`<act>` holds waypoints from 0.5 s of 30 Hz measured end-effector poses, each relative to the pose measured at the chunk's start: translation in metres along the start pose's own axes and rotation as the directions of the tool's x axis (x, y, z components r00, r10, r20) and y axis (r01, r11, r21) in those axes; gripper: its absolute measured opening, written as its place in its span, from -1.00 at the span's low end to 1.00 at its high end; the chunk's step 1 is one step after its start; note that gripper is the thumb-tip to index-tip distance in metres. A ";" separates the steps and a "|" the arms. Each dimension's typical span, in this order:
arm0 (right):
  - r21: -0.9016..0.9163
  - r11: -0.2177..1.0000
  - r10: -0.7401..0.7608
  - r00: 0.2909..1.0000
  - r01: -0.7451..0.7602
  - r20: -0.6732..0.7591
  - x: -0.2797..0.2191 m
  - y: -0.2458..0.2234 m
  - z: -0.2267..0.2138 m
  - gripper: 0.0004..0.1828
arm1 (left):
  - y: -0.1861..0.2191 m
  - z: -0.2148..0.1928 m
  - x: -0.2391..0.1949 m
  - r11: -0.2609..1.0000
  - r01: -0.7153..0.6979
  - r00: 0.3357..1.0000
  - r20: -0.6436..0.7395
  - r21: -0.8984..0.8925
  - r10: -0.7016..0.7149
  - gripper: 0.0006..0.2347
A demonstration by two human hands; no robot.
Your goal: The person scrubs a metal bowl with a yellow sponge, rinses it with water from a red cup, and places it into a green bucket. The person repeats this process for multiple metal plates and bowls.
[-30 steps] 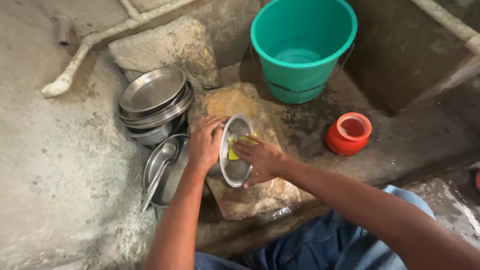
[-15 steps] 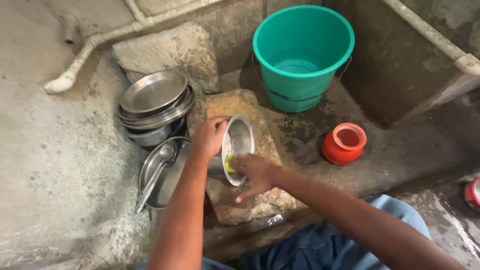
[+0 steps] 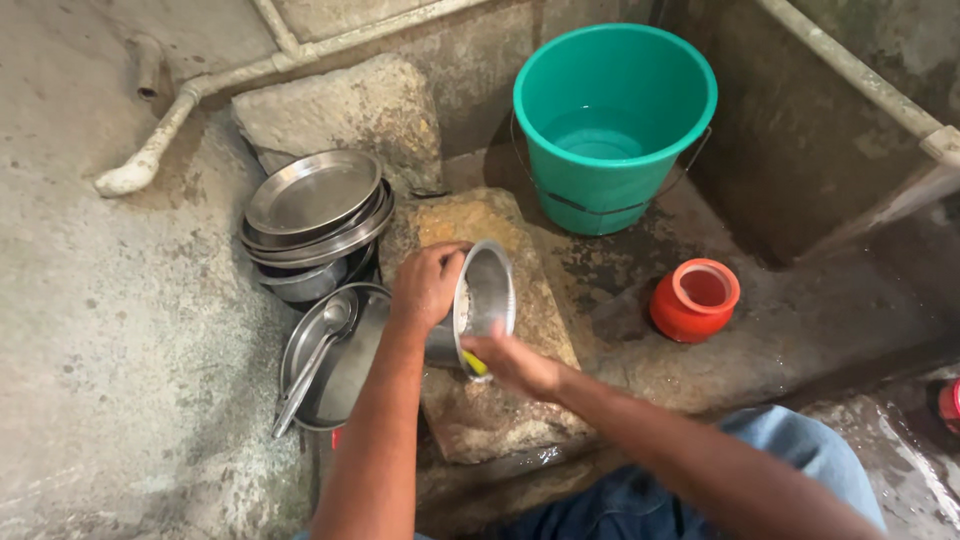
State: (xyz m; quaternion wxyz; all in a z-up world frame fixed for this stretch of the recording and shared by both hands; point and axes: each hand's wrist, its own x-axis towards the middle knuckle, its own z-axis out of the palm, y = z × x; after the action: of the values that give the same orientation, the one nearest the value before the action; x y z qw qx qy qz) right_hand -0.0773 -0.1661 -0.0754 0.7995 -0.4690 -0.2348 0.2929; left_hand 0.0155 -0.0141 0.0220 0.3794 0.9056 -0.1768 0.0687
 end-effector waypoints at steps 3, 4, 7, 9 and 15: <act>0.514 0.845 -0.105 0.987 0.152 -0.119 0.030 0.016 0.003 0.30 | -0.004 0.002 -0.001 0.999 -0.002 1.000 0.021 -0.048 0.003 -0.72; 0.494 0.853 -0.073 0.976 0.168 -0.206 0.048 0.021 0.000 0.25 | -0.006 0.000 0.000 0.998 -0.022 1.000 0.008 -0.057 0.022 -0.72; 0.435 0.877 0.025 0.886 0.203 -0.463 0.094 0.044 -0.016 0.10 | -0.011 0.002 -0.002 0.999 -0.019 1.000 -0.007 -0.033 0.019 -0.71; 0.079 0.992 -0.039 0.821 0.103 -0.570 0.099 0.056 -0.035 -0.03 | -0.012 0.007 0.002 0.997 0.061 0.998 -0.012 0.041 -0.061 -0.70; -0.971 0.169 -0.122 0.974 -0.170 -0.192 0.042 0.073 -0.078 -0.45 | -0.014 0.012 0.007 0.999 -0.022 0.999 -0.041 0.039 0.023 -0.72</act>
State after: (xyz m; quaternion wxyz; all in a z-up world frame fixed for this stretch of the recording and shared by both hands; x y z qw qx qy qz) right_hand -0.0144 -0.1565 -0.1713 0.3241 -0.9067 -0.2682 0.0297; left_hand 0.0270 -0.0159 0.0059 0.3645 0.9091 -0.1779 0.0949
